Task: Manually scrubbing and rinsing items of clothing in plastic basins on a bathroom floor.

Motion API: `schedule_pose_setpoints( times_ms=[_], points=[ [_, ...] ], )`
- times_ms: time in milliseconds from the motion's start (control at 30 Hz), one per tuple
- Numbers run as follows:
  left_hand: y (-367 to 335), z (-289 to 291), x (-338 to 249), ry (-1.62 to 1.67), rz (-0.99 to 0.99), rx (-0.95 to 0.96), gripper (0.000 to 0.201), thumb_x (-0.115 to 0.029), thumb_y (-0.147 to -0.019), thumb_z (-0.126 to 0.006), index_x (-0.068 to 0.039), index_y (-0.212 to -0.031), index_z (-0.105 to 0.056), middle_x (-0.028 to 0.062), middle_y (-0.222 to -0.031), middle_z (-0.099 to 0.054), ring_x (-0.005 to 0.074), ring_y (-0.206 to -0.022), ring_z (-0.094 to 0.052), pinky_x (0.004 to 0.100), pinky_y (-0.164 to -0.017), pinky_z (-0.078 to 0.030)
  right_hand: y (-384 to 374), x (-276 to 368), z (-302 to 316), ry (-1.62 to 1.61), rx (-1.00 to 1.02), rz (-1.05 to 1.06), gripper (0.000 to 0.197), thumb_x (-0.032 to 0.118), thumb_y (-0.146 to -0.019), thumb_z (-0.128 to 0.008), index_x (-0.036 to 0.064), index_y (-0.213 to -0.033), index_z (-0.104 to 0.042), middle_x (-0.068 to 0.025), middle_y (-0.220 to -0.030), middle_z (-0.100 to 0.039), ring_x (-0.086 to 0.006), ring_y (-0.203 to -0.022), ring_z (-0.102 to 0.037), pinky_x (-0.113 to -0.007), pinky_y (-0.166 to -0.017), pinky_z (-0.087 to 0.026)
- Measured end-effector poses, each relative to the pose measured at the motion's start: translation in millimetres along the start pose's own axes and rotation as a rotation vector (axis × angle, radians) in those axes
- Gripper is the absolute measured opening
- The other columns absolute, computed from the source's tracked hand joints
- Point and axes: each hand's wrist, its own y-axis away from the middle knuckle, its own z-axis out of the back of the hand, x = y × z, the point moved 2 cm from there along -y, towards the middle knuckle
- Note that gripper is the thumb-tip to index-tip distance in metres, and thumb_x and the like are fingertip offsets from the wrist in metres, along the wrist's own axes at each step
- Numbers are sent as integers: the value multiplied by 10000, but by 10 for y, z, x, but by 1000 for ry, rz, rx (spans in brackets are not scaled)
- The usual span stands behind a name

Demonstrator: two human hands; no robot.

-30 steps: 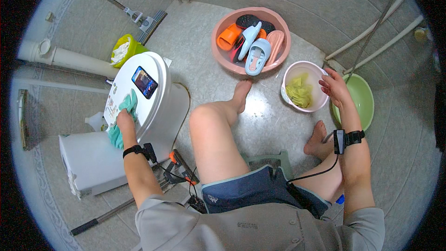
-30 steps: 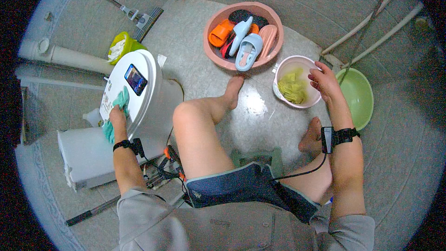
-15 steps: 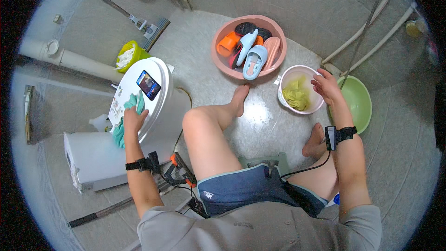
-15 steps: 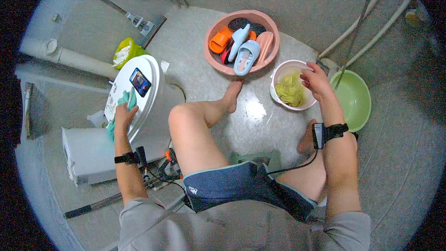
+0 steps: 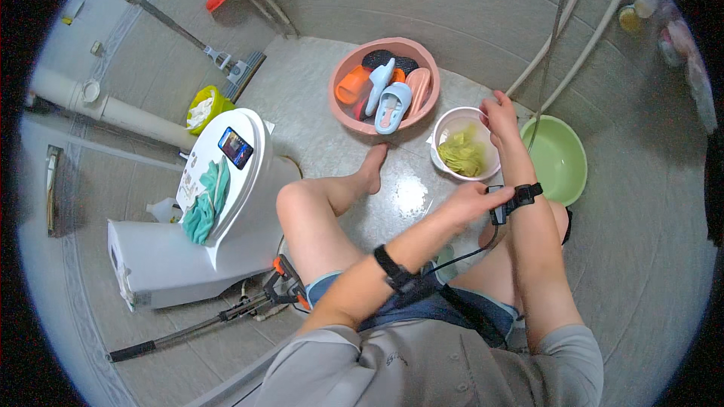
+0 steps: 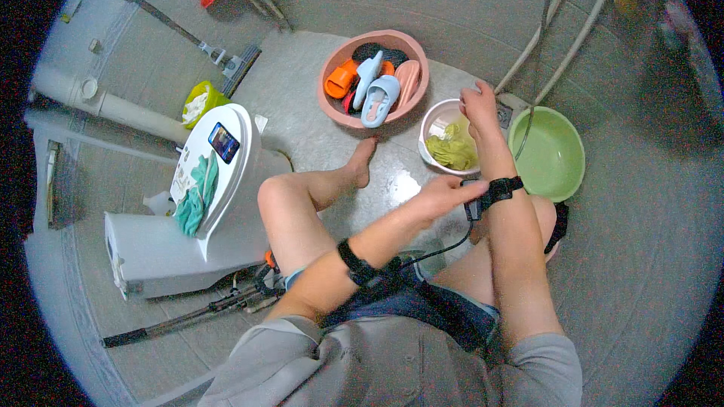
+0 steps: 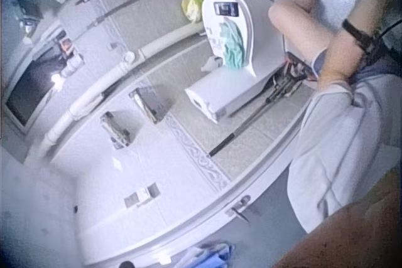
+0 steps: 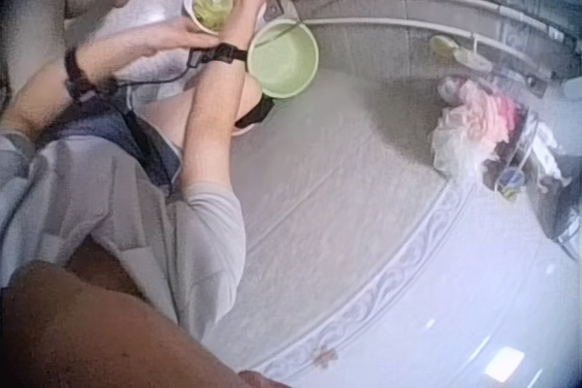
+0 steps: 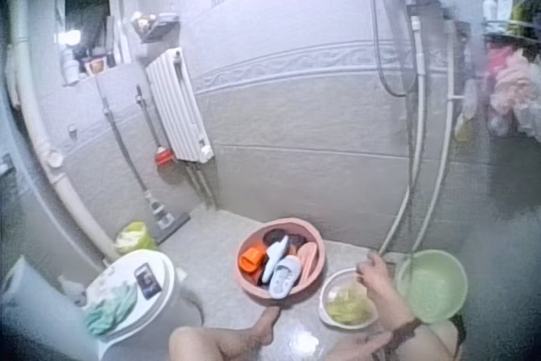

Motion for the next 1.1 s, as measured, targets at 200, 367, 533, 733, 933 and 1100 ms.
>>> schedule_pose_setpoints(
  times_ms=[200, 367, 533, 733, 933, 1100],
  points=[
    [201, -396, -117, 548, -176, -56, 471, -364, -766, -675, 21, -1026, -598, 68, -925, -630, 125, -779, -557, 256, -670, -441, -45, 116, 101, 58, -143, 97, 583, 79, -753, -563, -1, -1291, -353, -113, -912, -568, -154, -704, -536, -275, -561, -445],
    [278, -362, -93, 98, -124, -246, 346, -323, -758, -683, 8, -852, -643, 56, -759, -635, 109, -651, -558, 258, -566, -436, -59, 118, 169, 604, -386, 484, 548, 109, -745, -560, 33, -1263, -398, -150, -1072, -538, -255, -942, -544, -358, -757, -446],
    [540, -379, -221, 102, -180, -274, 329, -313, -743, -697, 9, -779, -641, 32, -658, -614, 98, -551, -539, 263, -487, -418, 305, 327, -121, 1413, -418, 1032, 487, 113, -733, -550, 92, -1212, -464, -201, -1129, -497, -327, -1002, -524, -404, -858, -419],
    [453, -333, 18, 225, -111, -203, 332, -284, -761, -687, 40, -781, -615, 47, -647, -601, 109, -543, -536, 266, -468, -416, 207, 32, -146, 1242, -240, 926, 452, 61, -757, -552, 101, -1199, -468, -187, -1150, -467, -313, -952, -528, -469, -788, -447],
    [558, -299, -44, 38, -45, -216, 308, -293, -796, -656, 12, -818, -622, 48, -725, -616, 116, -623, -541, 261, -550, -430, -202, -71, 13, -790, 29, -576, 380, 58, -814, -550, 16, -1149, -376, -149, -1006, -453, -261, -909, -518, -502, -782, -480],
    [307, -166, 263, 400, -222, -1, 259, -246, -847, -597, -8, -948, -613, 44, -893, -607, 116, -799, -534, 247, -702, -427, -124, 291, -87, -778, -11, -454, 333, 37, -799, -546, 0, -1062, -346, -176, -949, -466, -262, -863, -531, -491, -812, -476]
  ],
)
